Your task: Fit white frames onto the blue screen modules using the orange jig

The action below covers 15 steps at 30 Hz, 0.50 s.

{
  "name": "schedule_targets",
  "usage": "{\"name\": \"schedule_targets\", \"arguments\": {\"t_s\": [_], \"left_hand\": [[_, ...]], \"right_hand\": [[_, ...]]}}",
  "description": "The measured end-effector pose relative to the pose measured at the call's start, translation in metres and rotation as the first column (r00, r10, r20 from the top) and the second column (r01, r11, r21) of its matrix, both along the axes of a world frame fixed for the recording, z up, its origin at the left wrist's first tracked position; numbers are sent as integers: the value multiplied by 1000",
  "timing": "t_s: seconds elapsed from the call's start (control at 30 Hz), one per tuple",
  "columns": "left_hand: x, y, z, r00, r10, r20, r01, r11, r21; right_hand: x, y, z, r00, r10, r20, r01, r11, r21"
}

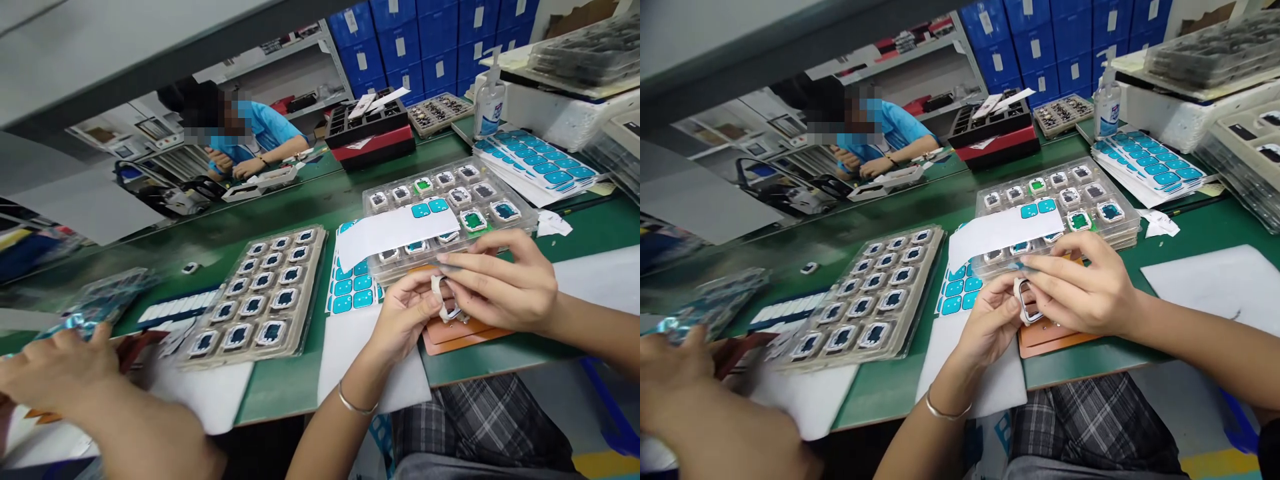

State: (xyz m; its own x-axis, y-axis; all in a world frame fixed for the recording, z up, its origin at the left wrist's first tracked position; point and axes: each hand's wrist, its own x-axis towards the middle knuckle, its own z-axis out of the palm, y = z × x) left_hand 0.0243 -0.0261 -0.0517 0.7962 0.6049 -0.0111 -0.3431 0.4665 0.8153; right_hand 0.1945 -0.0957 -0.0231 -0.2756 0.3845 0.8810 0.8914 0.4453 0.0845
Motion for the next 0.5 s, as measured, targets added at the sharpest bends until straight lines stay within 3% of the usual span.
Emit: {"name": "schedule_targets", "arguments": {"t_s": [0.13,0.33,0.5], "left_hand": [[0,-2,-1,999,32,-24,-32,999,4],[3,-4,-6,993,90,-80,-85,994,66],[5,-6,-4,996,75,-57,-71,995,68]], "right_hand": [[0,-5,-4,996,-9,87,10,1000,-15],[3,-5,-2,978,4,209,-29,993,115],[5,-7,1,955,-17,296,-24,990,136]]}}
